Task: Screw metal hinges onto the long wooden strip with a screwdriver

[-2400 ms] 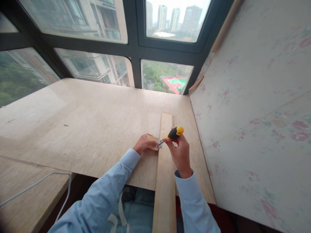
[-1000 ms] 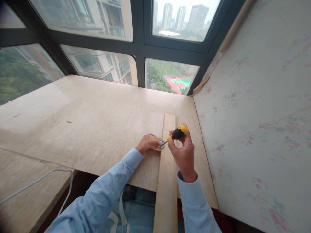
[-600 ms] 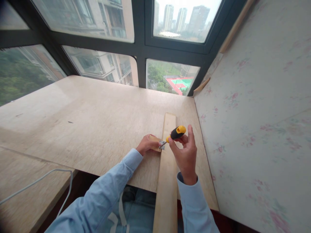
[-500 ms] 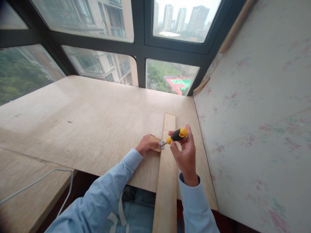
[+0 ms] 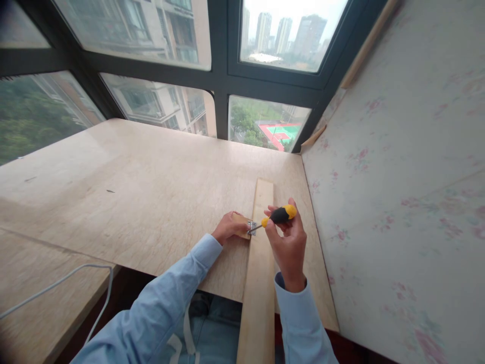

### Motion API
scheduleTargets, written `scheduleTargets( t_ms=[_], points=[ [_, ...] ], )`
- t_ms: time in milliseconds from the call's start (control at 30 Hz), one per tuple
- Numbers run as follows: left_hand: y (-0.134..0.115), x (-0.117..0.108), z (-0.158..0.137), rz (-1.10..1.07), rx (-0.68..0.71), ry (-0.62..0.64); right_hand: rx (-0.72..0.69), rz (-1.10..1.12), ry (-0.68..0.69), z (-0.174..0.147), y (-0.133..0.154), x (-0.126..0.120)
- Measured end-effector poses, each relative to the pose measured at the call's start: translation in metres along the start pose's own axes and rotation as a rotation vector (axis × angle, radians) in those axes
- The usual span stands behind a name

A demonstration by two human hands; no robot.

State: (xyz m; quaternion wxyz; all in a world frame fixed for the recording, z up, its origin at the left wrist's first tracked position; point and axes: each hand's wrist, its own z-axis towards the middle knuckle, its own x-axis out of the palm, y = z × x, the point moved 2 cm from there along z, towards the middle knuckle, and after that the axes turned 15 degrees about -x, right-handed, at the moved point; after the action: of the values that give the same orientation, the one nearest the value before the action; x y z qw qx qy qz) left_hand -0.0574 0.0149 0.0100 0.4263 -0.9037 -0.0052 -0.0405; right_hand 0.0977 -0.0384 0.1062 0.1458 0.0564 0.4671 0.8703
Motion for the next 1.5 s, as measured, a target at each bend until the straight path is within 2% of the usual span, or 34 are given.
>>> scheduleTargets(
  t_ms=[133, 267, 367, 467, 567, 667, 767, 833, 933, 1067, 1133, 1300, 1400, 1500],
  points=[
    [0.001, 0.000, 0.001, -0.005, 0.006, 0.010, -0.043, -0.062, 0.045, 0.001, 0.000, -0.004],
    [0.001, -0.001, 0.002, -0.013, -0.020, 0.041, -0.009, -0.261, -0.021, 0.004, -0.003, -0.010],
    [0.001, -0.001, 0.003, -0.019, -0.030, 0.039, 0.018, -0.180, -0.070, 0.004, -0.003, -0.011],
    [0.002, -0.001, 0.004, -0.011, -0.018, 0.022, 0.043, -0.009, -0.054, 0.003, 0.000, -0.009],
    [0.002, -0.001, 0.004, 0.009, 0.028, -0.026, 0.022, 0.072, -0.023, 0.004, 0.003, -0.007],
    [0.002, -0.001, 0.003, 0.028, 0.040, -0.032, 0.001, -0.008, 0.001, 0.006, 0.001, -0.009],
    [0.001, -0.001, 0.002, 0.041, -0.008, 0.002, 0.021, -0.221, 0.005, 0.008, -0.003, -0.013],
    [0.001, -0.002, 0.002, 0.017, -0.046, 0.035, 0.021, -0.286, -0.009, 0.008, -0.003, -0.014],
    [0.002, -0.001, 0.003, -0.034, -0.065, 0.083, 0.009, -0.197, -0.026, 0.008, 0.002, -0.012],
    [0.002, 0.000, 0.003, -0.045, -0.070, 0.103, 0.026, 0.017, 0.041, 0.007, 0.007, -0.004],
    [0.001, 0.001, 0.002, -0.053, -0.069, 0.111, 0.015, -0.015, 0.042, 0.007, 0.006, -0.002],
    [0.000, 0.002, 0.001, -0.076, -0.045, 0.133, -0.008, -0.291, -0.024, 0.008, 0.007, -0.001],
    [0.000, 0.003, 0.001, -0.073, -0.033, 0.141, -0.010, -0.233, -0.056, 0.007, 0.012, 0.003],
    [0.001, 0.002, 0.003, -0.074, -0.026, 0.136, 0.018, -0.081, -0.004, 0.007, 0.016, 0.008]
  ],
)
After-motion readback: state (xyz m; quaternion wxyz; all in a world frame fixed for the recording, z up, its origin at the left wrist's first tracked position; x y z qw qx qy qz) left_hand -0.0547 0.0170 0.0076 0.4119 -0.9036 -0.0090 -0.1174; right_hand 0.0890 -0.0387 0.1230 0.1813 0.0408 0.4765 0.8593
